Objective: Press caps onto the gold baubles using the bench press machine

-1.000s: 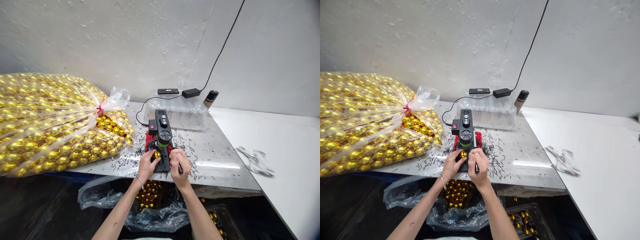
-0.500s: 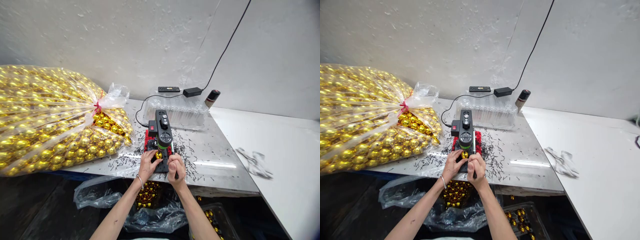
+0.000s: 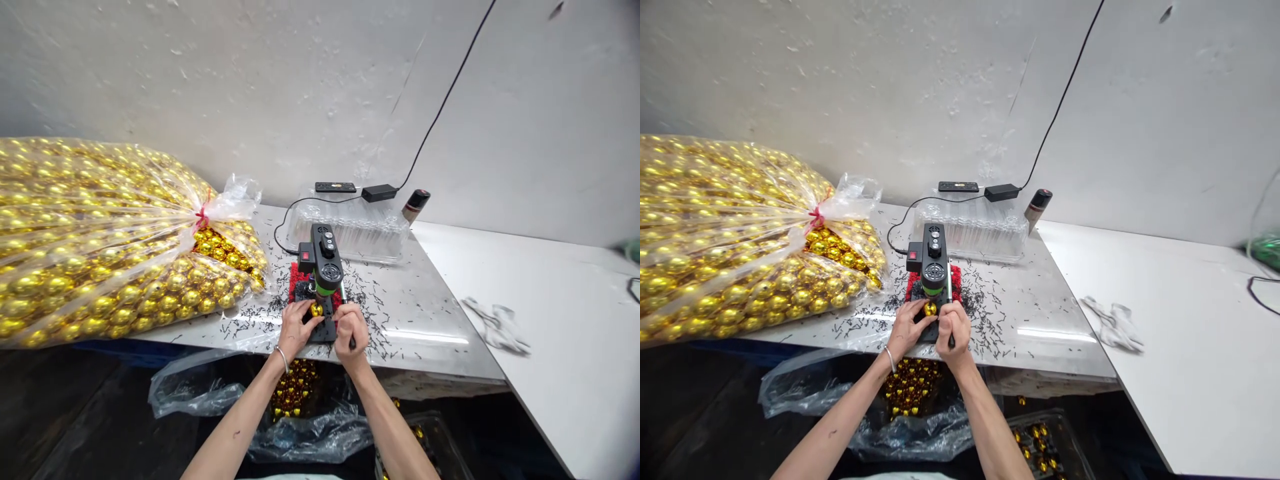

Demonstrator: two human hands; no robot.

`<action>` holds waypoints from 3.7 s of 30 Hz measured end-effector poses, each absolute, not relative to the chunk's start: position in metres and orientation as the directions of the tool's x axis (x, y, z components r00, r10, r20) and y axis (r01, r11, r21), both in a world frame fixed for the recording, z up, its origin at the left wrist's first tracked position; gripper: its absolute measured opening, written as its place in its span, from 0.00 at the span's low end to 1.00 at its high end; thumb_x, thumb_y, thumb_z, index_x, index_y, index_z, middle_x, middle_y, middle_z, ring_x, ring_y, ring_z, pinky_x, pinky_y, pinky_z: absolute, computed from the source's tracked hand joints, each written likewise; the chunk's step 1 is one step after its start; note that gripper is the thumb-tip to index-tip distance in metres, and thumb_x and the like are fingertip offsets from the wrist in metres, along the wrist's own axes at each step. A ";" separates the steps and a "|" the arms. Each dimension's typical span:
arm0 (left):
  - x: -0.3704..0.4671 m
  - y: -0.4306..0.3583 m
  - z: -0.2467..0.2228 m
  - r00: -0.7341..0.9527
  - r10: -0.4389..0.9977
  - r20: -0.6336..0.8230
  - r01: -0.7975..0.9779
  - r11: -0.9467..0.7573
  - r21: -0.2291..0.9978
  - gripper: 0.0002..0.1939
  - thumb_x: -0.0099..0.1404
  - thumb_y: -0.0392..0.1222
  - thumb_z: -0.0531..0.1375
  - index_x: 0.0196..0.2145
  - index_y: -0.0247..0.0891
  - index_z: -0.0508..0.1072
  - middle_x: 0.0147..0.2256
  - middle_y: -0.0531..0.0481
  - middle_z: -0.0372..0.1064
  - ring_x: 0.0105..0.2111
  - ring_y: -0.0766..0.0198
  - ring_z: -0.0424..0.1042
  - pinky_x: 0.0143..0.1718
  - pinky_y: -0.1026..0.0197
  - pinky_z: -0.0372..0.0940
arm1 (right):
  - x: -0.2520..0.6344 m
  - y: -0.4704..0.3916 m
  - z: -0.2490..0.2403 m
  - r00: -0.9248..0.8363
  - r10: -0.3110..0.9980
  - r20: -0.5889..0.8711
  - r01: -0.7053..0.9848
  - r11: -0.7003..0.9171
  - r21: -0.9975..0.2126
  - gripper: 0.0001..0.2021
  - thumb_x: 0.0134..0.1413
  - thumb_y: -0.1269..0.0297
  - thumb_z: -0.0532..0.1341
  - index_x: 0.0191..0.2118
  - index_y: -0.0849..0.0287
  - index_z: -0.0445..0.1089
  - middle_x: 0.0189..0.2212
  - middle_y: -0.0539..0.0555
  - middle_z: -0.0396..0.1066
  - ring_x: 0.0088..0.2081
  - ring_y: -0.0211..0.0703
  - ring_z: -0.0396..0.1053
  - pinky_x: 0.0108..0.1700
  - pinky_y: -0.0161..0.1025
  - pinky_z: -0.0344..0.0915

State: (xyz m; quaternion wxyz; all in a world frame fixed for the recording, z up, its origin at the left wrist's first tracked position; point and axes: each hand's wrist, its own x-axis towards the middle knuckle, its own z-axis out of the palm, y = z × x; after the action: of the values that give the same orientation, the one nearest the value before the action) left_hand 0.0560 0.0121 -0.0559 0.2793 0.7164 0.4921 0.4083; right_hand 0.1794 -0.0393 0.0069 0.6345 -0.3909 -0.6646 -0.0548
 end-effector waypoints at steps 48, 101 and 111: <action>0.032 0.012 -0.048 0.240 0.968 0.071 0.234 -0.128 0.964 0.20 0.58 0.46 0.63 0.47 0.37 0.71 0.37 0.47 0.74 0.35 0.61 0.73 0.41 0.59 0.67 | 0.179 -0.048 0.044 0.119 0.576 0.809 0.575 0.623 -0.529 0.13 0.62 0.76 0.50 0.26 0.57 0.58 0.26 0.50 0.62 0.29 0.37 0.62 0.30 0.37 0.59; 0.042 0.026 -0.073 0.397 0.805 0.442 0.502 -0.593 0.630 0.17 0.64 0.47 0.62 0.49 0.41 0.74 0.47 0.44 0.71 0.51 0.52 0.67 0.55 0.45 0.64 | 0.185 -0.034 -0.017 0.060 0.411 0.910 0.628 0.693 -0.354 0.14 0.66 0.70 0.45 0.28 0.55 0.57 0.25 0.49 0.61 0.29 0.37 0.65 0.44 0.45 0.67; 0.046 0.030 -0.072 0.361 0.829 0.426 0.489 -0.558 0.671 0.17 0.61 0.48 0.65 0.46 0.40 0.75 0.46 0.43 0.73 0.51 0.51 0.69 0.55 0.43 0.63 | 0.182 -0.038 0.011 0.072 0.454 0.888 0.597 0.694 -0.403 0.12 0.63 0.73 0.48 0.28 0.56 0.59 0.25 0.49 0.62 0.28 0.38 0.63 0.33 0.38 0.63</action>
State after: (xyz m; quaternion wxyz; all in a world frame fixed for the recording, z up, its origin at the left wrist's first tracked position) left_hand 0.0461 0.0302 -0.0720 0.2217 0.7947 0.4148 0.3838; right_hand 0.1822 -0.0384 0.0112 0.6214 -0.3870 -0.6788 -0.0578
